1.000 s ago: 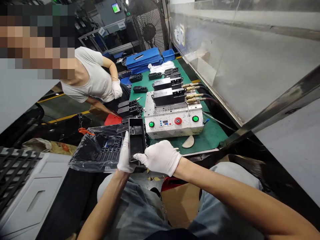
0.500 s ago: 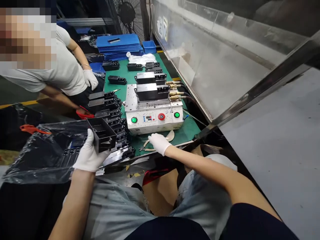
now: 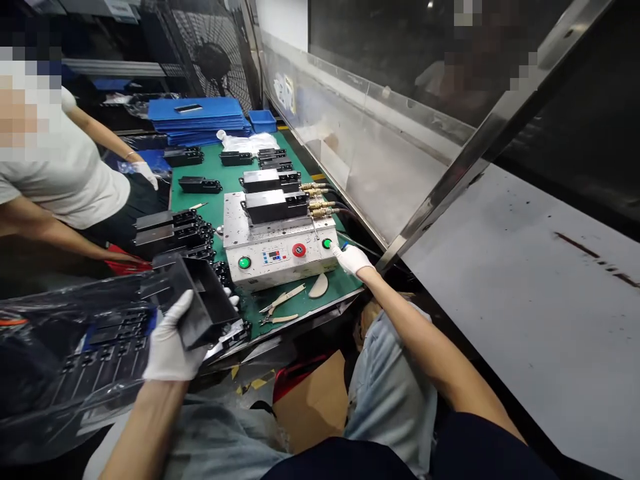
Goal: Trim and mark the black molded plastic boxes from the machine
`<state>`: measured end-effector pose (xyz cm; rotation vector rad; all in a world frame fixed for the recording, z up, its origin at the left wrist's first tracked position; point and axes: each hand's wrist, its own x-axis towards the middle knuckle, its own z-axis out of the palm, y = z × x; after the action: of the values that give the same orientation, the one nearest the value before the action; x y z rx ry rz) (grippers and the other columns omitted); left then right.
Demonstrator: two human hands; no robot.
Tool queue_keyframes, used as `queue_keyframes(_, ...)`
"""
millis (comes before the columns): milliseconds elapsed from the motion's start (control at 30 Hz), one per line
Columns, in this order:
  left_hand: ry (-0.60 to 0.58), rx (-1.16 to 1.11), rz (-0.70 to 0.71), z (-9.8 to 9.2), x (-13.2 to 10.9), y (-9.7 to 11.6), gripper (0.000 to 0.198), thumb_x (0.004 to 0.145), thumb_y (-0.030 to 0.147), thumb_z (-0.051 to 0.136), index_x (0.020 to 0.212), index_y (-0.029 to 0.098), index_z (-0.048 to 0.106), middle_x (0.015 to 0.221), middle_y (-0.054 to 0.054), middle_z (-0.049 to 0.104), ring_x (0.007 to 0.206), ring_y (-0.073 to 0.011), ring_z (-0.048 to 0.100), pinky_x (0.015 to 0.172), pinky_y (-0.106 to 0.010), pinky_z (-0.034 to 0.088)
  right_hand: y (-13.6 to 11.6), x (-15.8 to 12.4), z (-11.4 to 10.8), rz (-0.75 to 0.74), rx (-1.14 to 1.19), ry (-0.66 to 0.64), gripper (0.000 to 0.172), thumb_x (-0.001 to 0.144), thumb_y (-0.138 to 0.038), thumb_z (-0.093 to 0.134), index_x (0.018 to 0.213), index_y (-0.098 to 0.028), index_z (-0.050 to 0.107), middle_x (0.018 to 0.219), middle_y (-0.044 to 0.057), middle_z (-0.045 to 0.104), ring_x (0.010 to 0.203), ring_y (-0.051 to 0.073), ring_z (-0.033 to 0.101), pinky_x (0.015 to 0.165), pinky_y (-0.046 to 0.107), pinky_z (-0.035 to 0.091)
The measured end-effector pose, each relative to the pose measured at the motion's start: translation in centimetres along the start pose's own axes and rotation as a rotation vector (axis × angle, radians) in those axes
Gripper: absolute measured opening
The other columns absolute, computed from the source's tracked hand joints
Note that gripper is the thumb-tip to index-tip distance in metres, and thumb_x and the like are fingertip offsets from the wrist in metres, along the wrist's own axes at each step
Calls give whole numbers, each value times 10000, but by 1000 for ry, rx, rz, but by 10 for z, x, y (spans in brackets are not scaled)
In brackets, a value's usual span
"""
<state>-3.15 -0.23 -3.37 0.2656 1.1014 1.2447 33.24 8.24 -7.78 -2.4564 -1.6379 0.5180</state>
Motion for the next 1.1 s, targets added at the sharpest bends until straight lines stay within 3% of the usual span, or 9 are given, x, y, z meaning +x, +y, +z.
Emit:
queue_keyframes(67,-59,41,-25,3,-3,-8,454,795,328,776,1206,142,728,1025,-102,795,886,-305,769,798,-418,647,-6,6,6,-8,37,6,656,1042,-616,313,889,-121,716,761,127,749,654,172,699,679,246,488)
queue_keyframes(133,-123,121,33,2,-5,-12,484,747,306,838,1176,109,732,1045,-122,788,914,-300,762,828,-395,631,-9,3,8,-14,36,59,576,1071,-491,322,881,-122,720,837,151,763,758,191,725,703,244,483)
queue_keyframes(267,-154,388,174,-2,-10,-8,557,727,398,876,1169,100,713,1152,-141,756,942,-276,739,832,-362,593,-5,-15,-15,-29,-21,245,496,1059,-361,327,915,-100,725,975,228,753,952,282,727,778,318,492)
queue_keyframes(333,-179,544,191,-1,-15,-3,569,727,444,869,1160,112,707,1149,-134,753,934,-274,724,817,-361,574,-16,-28,-34,-123,46,382,477,1050,-372,344,929,-106,722,949,210,756,928,285,728,774,333,505)
queue_keyframes(400,-221,670,221,1,-19,1,554,721,455,866,1133,124,701,1091,-112,763,930,-269,705,819,-353,555,-42,-44,-52,-327,275,458,470,1037,-438,400,855,-140,714,804,139,754,791,241,729,712,306,524)
queue_keyframes(533,-332,729,175,2,-29,2,553,727,480,847,1115,129,670,1023,-98,758,902,-272,683,803,-365,541,-114,-77,-68,-727,781,266,451,974,-540,549,725,-184,672,609,26,695,562,158,681,594,252,535)
queue_keyframes(633,-377,749,137,-1,-35,1,550,744,498,827,1123,133,665,1024,-91,748,910,-277,675,803,-371,533,-140,-91,-63,-774,994,122,440,969,-534,572,721,-182,660,615,16,694,562,151,693,577,241,547)
queue_keyframes(833,-362,824,146,2,-36,2,626,683,531,845,1133,127,686,1074,-111,760,981,-326,678,857,-400,528,-134,-95,-41,-806,971,101,460,999,-485,543,653,-189,612,588,4,653,546,138,668,575,236,529)
queue_keyframes(1100,-392,830,104,6,-29,-3,631,684,544,826,1132,128,672,1072,-124,757,975,-334,675,839,-407,525,-129,-78,-39,-886,751,405,387,994,-383,564,656,-205,628,619,26,664,618,158,664,626,263,521)
